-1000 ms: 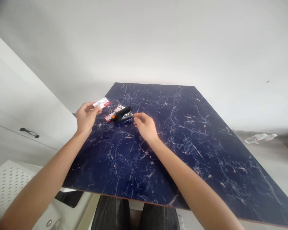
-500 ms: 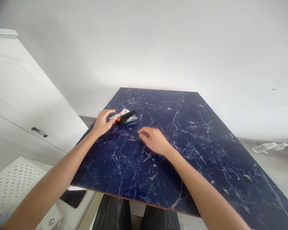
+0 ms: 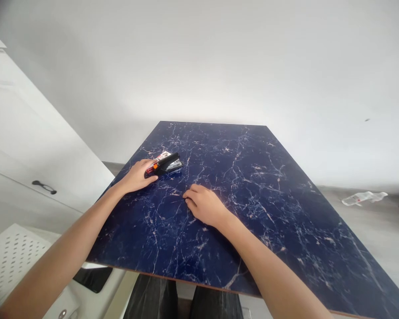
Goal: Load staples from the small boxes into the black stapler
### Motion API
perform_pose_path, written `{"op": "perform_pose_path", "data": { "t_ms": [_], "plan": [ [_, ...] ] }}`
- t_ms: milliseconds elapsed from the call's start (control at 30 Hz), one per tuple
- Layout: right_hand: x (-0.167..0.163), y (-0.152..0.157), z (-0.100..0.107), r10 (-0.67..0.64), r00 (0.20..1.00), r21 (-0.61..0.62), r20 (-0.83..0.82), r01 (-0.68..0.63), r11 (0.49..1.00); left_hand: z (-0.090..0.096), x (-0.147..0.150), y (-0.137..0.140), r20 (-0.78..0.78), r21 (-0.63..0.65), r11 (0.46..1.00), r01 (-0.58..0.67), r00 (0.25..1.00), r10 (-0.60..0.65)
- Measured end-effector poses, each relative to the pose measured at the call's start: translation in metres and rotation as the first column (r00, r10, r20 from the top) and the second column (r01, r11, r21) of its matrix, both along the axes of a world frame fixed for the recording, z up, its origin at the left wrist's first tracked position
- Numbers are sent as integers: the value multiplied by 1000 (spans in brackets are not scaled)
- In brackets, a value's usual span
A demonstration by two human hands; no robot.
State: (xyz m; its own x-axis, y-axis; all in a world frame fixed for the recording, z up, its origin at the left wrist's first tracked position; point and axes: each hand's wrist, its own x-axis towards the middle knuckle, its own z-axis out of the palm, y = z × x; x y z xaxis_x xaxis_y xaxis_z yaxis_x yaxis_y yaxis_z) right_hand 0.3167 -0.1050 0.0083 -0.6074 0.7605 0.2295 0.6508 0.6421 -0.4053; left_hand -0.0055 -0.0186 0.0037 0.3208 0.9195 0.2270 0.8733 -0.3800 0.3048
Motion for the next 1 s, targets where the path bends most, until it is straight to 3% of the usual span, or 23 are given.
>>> {"op": "perform_pose_path", "data": {
  "t_ms": [133,433,600,733,833,933,1000],
  "plan": [
    [0,-2,1,-1,1000,-4,10,1,1000,4,-2,-1,89,-21,1000,22,996,-20],
    [0,-3,1,4,1000,5,28,-5,1000,3,3,-4,116,3,1000,23,993,-23],
    [1,-3,1,5,1000,-3,19,-5,1000,8,2,-1,150,54,994,-91,985,82],
    [1,-3,1,5,1000,4,19,-5,1000,19,13,-9,357,215,947,-241,921,153],
    [1,-4,2,6,999,15,32,-7,1000,22,33,-25,332,287,951,-114,943,13],
    [1,-5,2,7,999,28,43,-8,1000,18,48,-38,142,232,962,146,973,-182],
    [1,-4,1,7,999,37,44,-9,999,16,50,-37,77,211,953,216,969,-237]
  ]
}}
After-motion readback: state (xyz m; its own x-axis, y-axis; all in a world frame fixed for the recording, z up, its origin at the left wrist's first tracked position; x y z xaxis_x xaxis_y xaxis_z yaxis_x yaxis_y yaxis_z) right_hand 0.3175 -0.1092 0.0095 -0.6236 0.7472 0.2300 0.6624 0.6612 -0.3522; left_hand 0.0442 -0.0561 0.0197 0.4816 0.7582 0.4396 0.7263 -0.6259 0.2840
